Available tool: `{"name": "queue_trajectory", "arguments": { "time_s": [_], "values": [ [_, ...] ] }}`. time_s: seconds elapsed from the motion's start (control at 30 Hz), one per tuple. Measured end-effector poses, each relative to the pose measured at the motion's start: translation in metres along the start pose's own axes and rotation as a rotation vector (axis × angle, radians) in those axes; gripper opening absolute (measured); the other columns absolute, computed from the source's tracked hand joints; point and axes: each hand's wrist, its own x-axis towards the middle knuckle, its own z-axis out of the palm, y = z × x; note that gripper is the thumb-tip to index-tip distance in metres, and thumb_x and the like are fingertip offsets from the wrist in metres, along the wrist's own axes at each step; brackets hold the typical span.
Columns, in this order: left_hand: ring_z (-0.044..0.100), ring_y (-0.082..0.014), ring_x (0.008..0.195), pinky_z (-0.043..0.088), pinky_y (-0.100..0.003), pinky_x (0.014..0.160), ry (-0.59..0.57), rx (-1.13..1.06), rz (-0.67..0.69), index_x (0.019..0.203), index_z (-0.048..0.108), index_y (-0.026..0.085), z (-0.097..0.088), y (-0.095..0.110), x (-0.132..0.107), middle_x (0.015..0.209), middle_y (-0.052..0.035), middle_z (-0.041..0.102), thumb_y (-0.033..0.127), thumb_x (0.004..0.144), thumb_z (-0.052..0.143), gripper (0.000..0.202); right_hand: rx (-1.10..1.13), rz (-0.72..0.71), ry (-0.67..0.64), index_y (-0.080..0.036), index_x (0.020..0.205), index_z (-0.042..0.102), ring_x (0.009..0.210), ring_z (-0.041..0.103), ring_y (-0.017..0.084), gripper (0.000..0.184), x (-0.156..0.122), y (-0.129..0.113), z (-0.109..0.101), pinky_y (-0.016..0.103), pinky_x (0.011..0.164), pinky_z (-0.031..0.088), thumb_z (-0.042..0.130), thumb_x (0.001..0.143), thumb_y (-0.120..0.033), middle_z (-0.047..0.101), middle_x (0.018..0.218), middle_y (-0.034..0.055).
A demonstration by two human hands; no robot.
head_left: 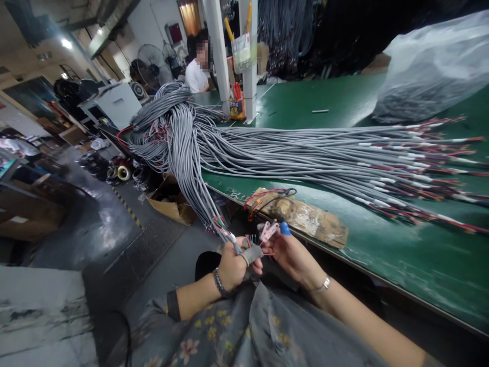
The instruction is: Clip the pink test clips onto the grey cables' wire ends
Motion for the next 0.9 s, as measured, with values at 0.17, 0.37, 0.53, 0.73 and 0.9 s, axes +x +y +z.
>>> {"name": "queue_trajectory", "arguments": {
  "time_s": [0.17,0.37,0.53,0.73,0.9],
  "values": [
    [0.05,-0.0093,0.034,0.042,-0.021,0.037,0.033,-0.002,-0.032,0.059,0.055,0.015,0.006,0.007,0.003,0.045,-0.0003,0.058,0.054,0.058,0.073,0.044,-0.014,-0.068,0.04,-0.019,0.065,0.067,0.054,0.047,0.013,0.035,0.003,-0.001,0.007,0.028,0.055,0.041,0.076,0.066,-0.053,0.059,0.061,0.0003],
    [0.051,-0.0097,0.035,0.044,-0.021,0.038,0.038,0.012,-0.037,0.062,0.056,0.015,0.007,0.002,0.006,0.046,-0.0001,0.058,0.054,0.059,0.074,0.043,0.022,-0.055,0.044,-0.019,0.068,0.069,0.056,0.05,0.013,0.034,0.004,0.003,0.005,0.028,0.057,0.042,0.076,0.066,-0.052,0.062,0.062,0.0009],
    [0.051,-0.0097,0.035,0.043,-0.021,0.038,0.046,0.028,-0.018,0.06,0.055,0.015,0.005,-0.003,0.006,0.046,0.0,0.058,0.054,0.06,0.073,0.044,0.054,-0.04,0.018,-0.02,0.071,0.069,0.055,0.05,0.013,0.038,0.004,0.003,0.008,0.026,0.054,0.043,0.076,0.063,-0.056,0.062,0.061,-0.0002],
    [0.053,-0.0101,0.036,0.042,-0.019,0.037,0.016,0.005,0.011,0.061,0.057,0.014,-0.004,-0.004,-0.001,0.048,-0.0012,0.061,0.052,0.063,0.073,0.041,0.088,0.022,-0.011,-0.02,0.075,0.07,0.06,0.054,0.013,0.041,-0.001,-0.001,0.009,0.025,0.057,0.046,0.075,0.063,-0.059,0.067,0.072,0.0027],
    [0.05,-0.0097,0.032,0.039,-0.02,0.034,-0.028,-0.014,-0.087,0.056,0.057,0.014,-0.005,0.011,0.0,0.043,-0.0003,0.057,0.048,0.057,0.075,0.038,0.015,-0.083,0.057,-0.02,0.074,0.071,0.059,0.052,0.011,0.032,-0.003,-0.003,0.01,0.022,0.054,0.046,0.08,0.063,-0.048,0.063,0.066,-0.0005]
  ]
}}
